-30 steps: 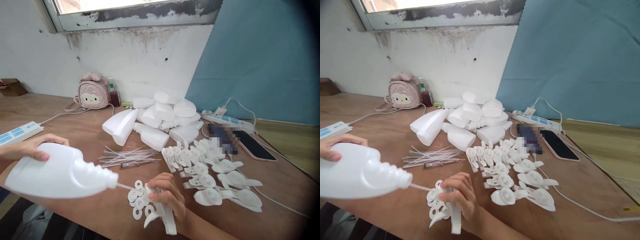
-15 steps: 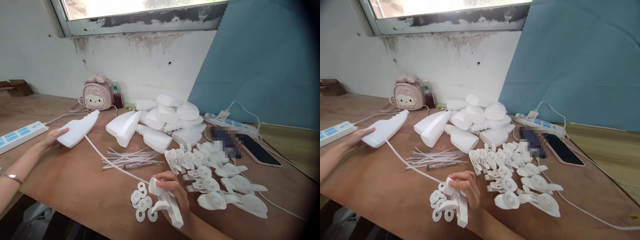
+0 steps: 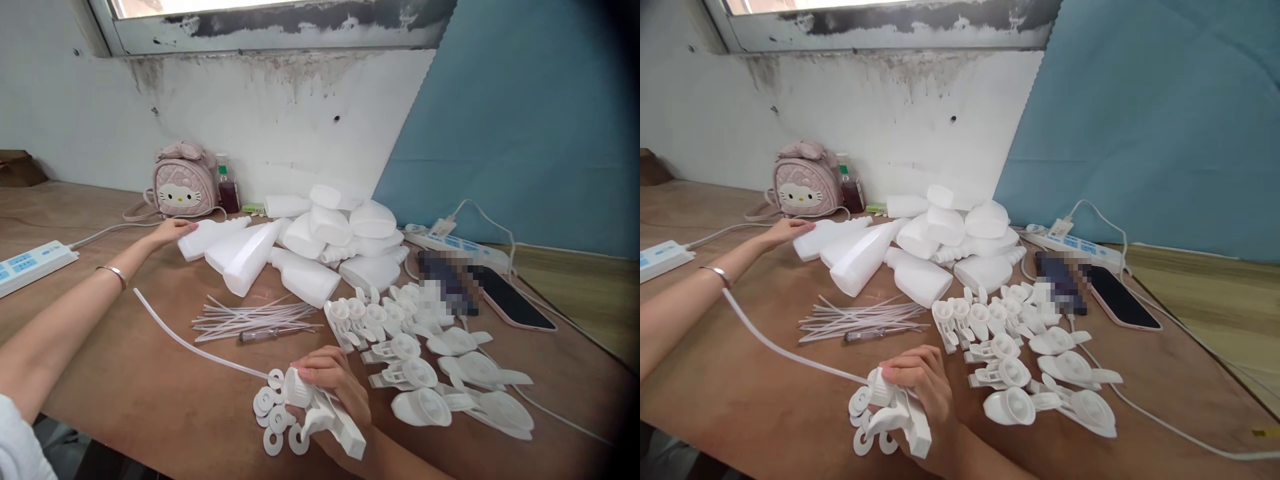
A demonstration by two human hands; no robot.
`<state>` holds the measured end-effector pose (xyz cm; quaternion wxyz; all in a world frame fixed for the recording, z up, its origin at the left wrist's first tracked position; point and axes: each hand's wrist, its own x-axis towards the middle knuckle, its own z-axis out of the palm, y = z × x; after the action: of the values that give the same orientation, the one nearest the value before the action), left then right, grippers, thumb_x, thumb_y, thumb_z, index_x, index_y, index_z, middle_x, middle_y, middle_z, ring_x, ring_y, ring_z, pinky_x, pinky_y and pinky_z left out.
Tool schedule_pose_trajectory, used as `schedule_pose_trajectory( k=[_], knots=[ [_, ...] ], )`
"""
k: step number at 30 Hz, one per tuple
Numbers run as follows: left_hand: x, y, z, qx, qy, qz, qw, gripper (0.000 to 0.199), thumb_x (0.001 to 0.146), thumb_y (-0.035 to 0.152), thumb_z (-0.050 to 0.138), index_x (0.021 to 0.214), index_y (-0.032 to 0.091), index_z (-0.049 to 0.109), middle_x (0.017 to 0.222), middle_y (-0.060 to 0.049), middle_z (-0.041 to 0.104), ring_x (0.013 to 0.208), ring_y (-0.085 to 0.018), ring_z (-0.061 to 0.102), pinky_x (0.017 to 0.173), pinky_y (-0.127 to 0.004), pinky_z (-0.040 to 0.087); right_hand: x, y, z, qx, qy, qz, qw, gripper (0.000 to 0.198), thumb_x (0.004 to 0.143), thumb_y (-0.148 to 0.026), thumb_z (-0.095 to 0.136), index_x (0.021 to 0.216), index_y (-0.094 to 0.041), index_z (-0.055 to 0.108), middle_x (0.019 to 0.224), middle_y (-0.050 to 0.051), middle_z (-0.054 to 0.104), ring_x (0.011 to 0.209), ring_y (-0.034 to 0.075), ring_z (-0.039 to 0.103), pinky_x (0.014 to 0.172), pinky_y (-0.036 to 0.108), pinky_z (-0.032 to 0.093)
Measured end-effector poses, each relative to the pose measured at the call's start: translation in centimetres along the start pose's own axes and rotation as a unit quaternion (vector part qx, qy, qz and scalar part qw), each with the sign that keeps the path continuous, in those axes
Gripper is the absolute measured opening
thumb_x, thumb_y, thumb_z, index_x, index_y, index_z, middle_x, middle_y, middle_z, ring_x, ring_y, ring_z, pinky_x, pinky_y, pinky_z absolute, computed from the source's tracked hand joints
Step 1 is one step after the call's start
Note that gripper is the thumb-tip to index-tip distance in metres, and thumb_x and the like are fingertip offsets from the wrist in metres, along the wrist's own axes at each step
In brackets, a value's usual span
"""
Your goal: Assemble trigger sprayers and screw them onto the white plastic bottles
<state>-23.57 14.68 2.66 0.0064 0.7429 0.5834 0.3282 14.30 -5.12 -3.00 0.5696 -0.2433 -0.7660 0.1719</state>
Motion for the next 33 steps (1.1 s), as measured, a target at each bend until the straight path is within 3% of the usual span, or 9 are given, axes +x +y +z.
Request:
schedule_pose_trajectory(
  k=[4, 8, 11, 13, 16, 18, 21, 27, 33],
  knots=[
    [2.4, 2.3, -2.3, 0.083, 0.008, -0.046, 0.995, 0.066, 0.081, 0.058, 0.039, 0.1, -0.002, 0.061, 0.09, -0.005, 0.067, 0.075, -0.009, 0.055, 0.064, -0.017, 0.044, -0.2, 0.1, -0.2, 0.0, -0.034, 0.027, 0.999, 0.036, 0.072, -0.023, 0.068, 0.104, -0.021, 0.051, 0.092, 0.006, 0.065, 0.08, 0.021, 0.057, 0.073, 0.04, 0.043],
    [2.4, 9.0, -4.9, 0.041, 0.007, 0.021, 0.999, 0.053, 0.086, 0.049, 0.038, 0.106, 0.005, 0.059, 0.098, -0.002, 0.065, 0.086, -0.012, 0.056, 0.072, -0.022, 0.044, -0.1, -0.1, -0.5, 0.006, -0.066, 0.042, 0.997, 0.035, 0.073, -0.022, 0.065, 0.105, -0.021, 0.049, 0.088, 0.005, 0.064, 0.079, 0.02, 0.056, 0.073, 0.039, 0.041],
    [-1.5, 15.8, -5.0, 0.019, -0.058, 0.159, 0.985, 0.04, 0.09, 0.041, 0.037, 0.099, 0.011, 0.061, 0.093, 0.0, 0.065, 0.086, -0.012, 0.057, 0.077, -0.028, 0.044, 0.1, -0.2, -0.4, 0.008, -0.069, 0.036, 0.997, 0.034, 0.073, -0.023, 0.064, 0.104, -0.02, 0.049, 0.085, 0.004, 0.065, 0.077, 0.019, 0.056, 0.072, 0.038, 0.041],
    [-5.4, 19.7, -3.9, 0.047, -0.111, 0.265, 0.957, 0.036, 0.089, 0.041, 0.041, 0.1, 0.013, 0.061, 0.097, -0.003, 0.065, 0.091, -0.017, 0.056, 0.084, -0.037, 0.042, 0.2, -0.4, -0.4, 0.004, -0.062, 0.029, 0.998, 0.033, 0.073, -0.025, 0.064, 0.102, -0.02, 0.049, 0.083, 0.003, 0.065, 0.076, 0.019, 0.056, 0.071, 0.037, 0.041],
    [-10.8, 23.4, -1.3, 0.074, -0.17, 0.342, 0.921, 0.049, 0.083, 0.05, 0.045, 0.115, 0.013, 0.053, 0.106, -0.009, 0.062, 0.097, -0.023, 0.054, 0.089, -0.044, 0.038, 0.3, -0.5, -0.4, -0.007, -0.058, 0.017, 0.998, 0.03, 0.076, -0.03, 0.061, 0.101, -0.02, 0.049, 0.082, 0.003, 0.064, 0.077, 0.019, 0.056, 0.072, 0.038, 0.041],
    [-13.1, 24.5, 0.2, 0.061, -0.201, 0.363, 0.908, 0.044, 0.085, 0.043, 0.043, 0.116, 0.013, 0.052, 0.105, -0.01, 0.062, 0.093, -0.023, 0.055, 0.085, -0.041, 0.04, 0.4, -0.6, -0.5, -0.01, -0.058, 0.008, 0.998, 0.028, 0.079, -0.035, 0.057, 0.101, -0.02, 0.048, 0.083, 0.005, 0.063, 0.079, 0.02, 0.056, 0.072, 0.038, 0.042],
    [-14.4, 24.8, 1.6, 0.051, -0.154, 0.379, 0.911, 0.039, 0.087, 0.033, 0.038, 0.113, 0.008, 0.051, 0.098, -0.013, 0.062, 0.084, -0.023, 0.055, 0.072, -0.037, 0.043, 0.7, -0.8, -0.8, -0.015, -0.047, 0.006, 0.999, 0.026, 0.082, -0.039, 0.053, 0.1, -0.019, 0.048, 0.085, 0.006, 0.063, 0.08, 0.021, 0.057, 0.071, 0.038, 0.044],
    [-13.8, 24.2, 2.3, 0.007, -0.069, 0.358, 0.931, 0.031, 0.089, 0.026, 0.038, 0.106, 0.005, 0.052, 0.078, -0.01, 0.06, 0.067, -0.019, 0.052, 0.056, -0.029, 0.042, 1.3, -1.3, -1.2, -0.054, -0.023, 0.079, 0.995, 0.025, 0.082, -0.037, 0.055, 0.101, -0.02, 0.053, 0.1, 0.01, 0.056, 0.096, 0.022, 0.057, 0.078, 0.035, 0.049],
    [-12.7, 22.5, 3.0, -0.068, -0.072, 0.436, 0.894, 0.031, 0.09, 0.031, 0.039, 0.102, 0.006, 0.052, 0.067, -0.007, 0.056, 0.06, -0.016, 0.047, 0.054, -0.028, 0.042, 0.5, -0.7, -0.8, 0.003, -0.042, 0.076, 0.996, 0.03, 0.082, -0.035, 0.057, 0.107, -0.02, 0.05, 0.111, 0.012, 0.057, 0.104, 0.022, 0.056, 0.082, 0.034, 0.051]
  ],
)
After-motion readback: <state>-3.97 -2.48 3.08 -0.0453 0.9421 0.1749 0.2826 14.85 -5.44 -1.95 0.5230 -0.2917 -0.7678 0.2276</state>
